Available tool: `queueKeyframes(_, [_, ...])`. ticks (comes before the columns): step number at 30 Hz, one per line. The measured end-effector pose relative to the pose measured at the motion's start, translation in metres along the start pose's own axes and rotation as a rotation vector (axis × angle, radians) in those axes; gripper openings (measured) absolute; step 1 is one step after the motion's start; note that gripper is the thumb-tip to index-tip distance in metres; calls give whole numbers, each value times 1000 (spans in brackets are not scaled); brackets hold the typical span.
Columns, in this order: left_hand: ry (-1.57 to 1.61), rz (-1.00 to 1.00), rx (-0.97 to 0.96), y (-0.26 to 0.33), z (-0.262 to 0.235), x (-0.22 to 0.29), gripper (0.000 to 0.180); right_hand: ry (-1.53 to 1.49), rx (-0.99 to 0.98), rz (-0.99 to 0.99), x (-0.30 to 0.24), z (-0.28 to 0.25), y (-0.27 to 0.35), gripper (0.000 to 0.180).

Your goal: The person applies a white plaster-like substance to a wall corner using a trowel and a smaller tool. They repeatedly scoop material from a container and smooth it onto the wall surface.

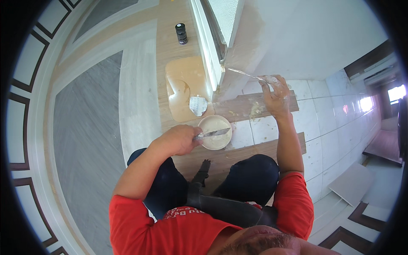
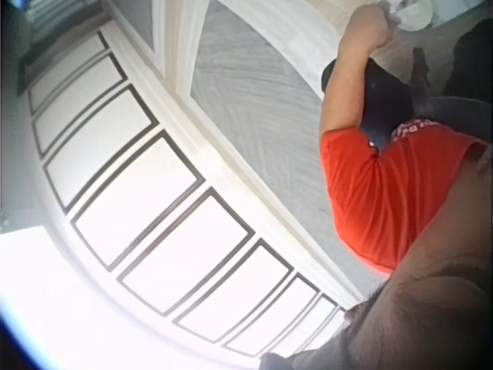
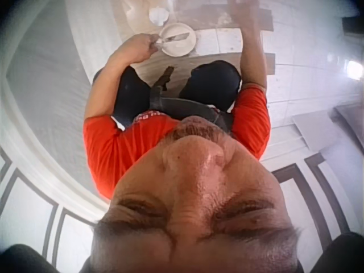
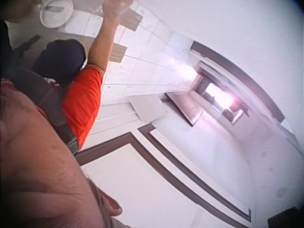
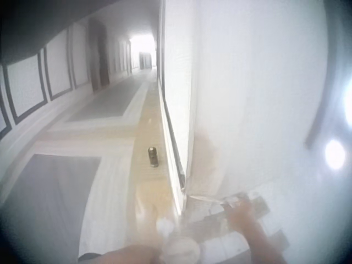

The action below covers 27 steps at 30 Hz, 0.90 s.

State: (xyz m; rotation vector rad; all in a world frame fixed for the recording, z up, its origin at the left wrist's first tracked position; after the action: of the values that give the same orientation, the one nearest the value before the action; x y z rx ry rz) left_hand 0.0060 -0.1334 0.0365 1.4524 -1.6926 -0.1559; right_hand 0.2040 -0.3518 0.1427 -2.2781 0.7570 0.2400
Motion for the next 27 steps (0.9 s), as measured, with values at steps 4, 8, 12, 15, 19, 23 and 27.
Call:
queueKeyframes(4, [-16,-20,-22,7,-4,0,34,49,16,-61,-13,2,-12,22])
queueKeyframes(8, [-11,9,25,13,-8,-2,33,92,12,-125,-24,-2,-24,25])
queueKeyframes(12, [-20,29,41,11,-7,-4,32,126,139,-131,-26,-25,-35,25])
queueKeyframes(15, [-34,26,18,8,-5,-5,32,96,194,-103,-30,-46,-45,19])
queueKeyframes(19, [-37,36,-3,5,-2,-5,32,42,277,-14,-25,-71,-52,19])
queueKeyframes(23, [-28,7,-10,6,-2,-3,25,39,394,202,-16,-94,-42,19])
queueKeyframes(27, [-32,36,0,6,0,-5,29,-48,241,128,-17,-73,-35,16])
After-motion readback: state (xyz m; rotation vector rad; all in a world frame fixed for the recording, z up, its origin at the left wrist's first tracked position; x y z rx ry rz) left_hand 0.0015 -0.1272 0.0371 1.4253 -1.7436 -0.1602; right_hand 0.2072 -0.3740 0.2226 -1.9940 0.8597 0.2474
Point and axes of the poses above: each hand's wrist, its own y-axis away from the middle knuckle, its own z-axis out of the palm, x = y × z, the point moved 9 cm from there along -y, towards the middle knuckle, and after that the axes turned 11 degrees about -x, right-handed, at the moved point
